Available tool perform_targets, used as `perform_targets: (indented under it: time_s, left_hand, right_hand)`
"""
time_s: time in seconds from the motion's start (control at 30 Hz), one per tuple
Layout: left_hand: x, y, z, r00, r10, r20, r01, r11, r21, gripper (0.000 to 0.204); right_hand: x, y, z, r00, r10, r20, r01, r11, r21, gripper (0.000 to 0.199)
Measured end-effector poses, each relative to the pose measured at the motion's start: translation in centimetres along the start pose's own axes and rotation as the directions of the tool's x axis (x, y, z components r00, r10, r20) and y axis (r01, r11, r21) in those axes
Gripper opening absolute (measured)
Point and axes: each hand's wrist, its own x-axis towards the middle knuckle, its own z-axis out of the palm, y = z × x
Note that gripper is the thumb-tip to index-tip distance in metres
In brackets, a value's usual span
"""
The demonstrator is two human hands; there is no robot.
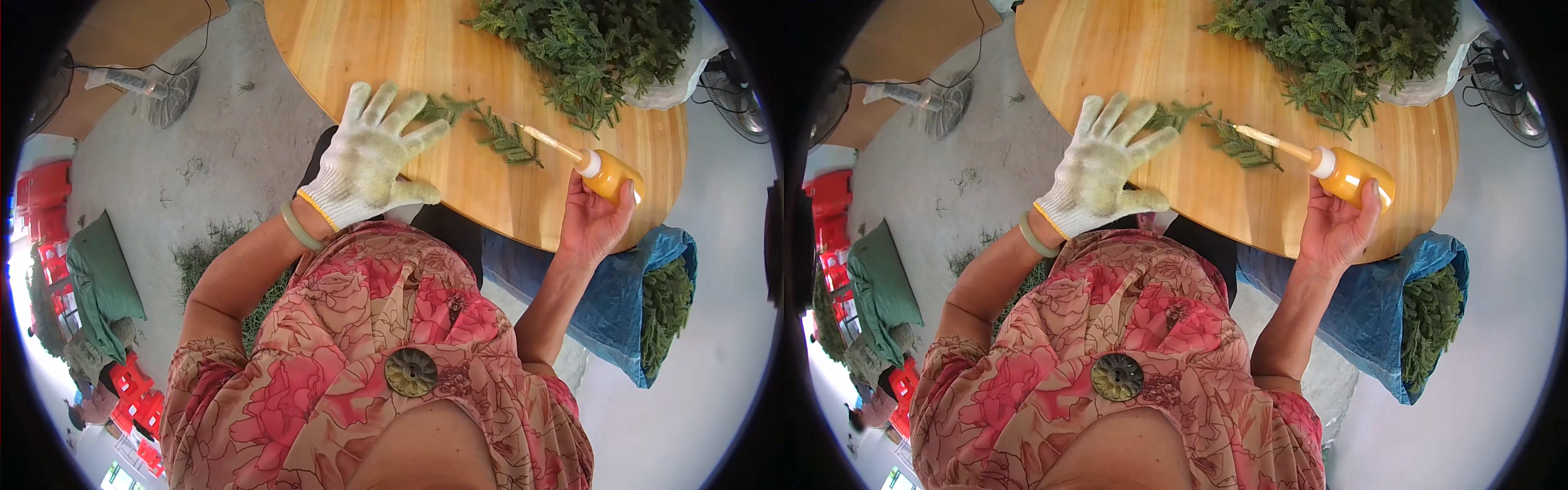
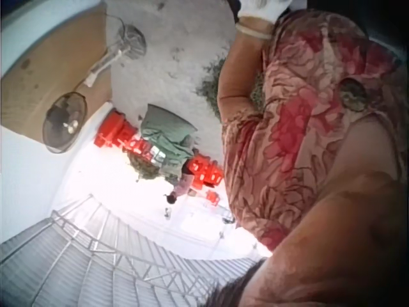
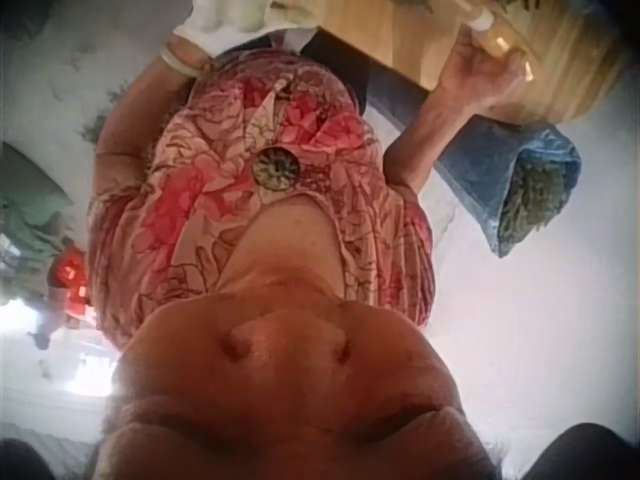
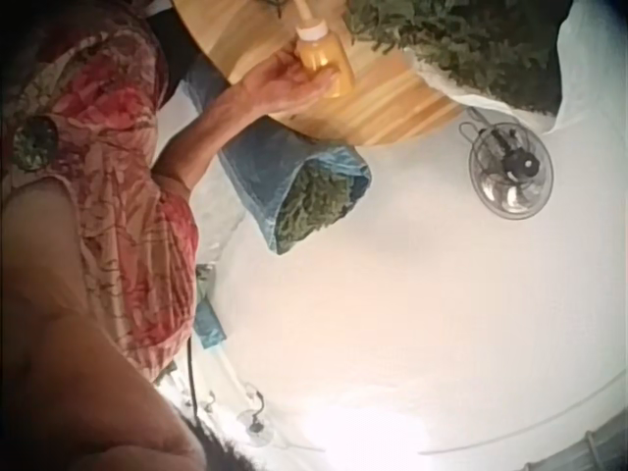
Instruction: Applying glue from a squeeze bottle onto small green plant sprigs on a wooden table.
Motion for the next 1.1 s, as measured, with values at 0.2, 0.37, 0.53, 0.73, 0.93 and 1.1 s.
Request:
perform_targets:
  time_s: [0.2,0.37,0.53,0.73,0.93,1.1]
  left_hand:
    - [0.2,-0.4,-0.4,0.999,0.032,-0.014,-0.032,0.999,-0.028,0.084]
    - [0.1,-0.3,-0.4,0.998,0.033,-0.052,-0.036,0.998,-0.058,0.09]
    - [0.1,0.1,-1.2,0.987,-0.155,-0.039,0.13,0.922,-0.365,0.101]
    - [0.1,-0.3,0.2,0.995,-0.054,-0.088,0.038,0.984,-0.177,0.091]
    - [0.2,-0.1,-0.8,1.0,0.012,-0.016,-0.013,0.997,-0.077,0.08]
    - [0.3,0.0,-1.1,1.0,0.022,-0.009,-0.023,0.997,-0.077,0.078]
  right_hand:
    - [-0.1,0.1,0.2,1.0,-0.01,-0.029,0.008,0.999,-0.046,0.048]
    - [-0.1,0.3,1.0,1.0,0.012,0.009,-0.012,1.0,-0.017,0.049]
    - [0.5,0.2,1.0,0.999,0.05,0.005,-0.05,0.998,0.032,0.049]
    - [0.4,0.3,0.6,0.998,0.059,0.007,-0.059,0.997,0.05,0.048]
    - [0.3,0.8,0.2,0.999,0.031,-0.019,-0.032,0.999,-0.03,0.046]
    - [0.1,0.8,1.5,1.0,0.001,-0.003,-0.001,0.998,-0.064,0.044]
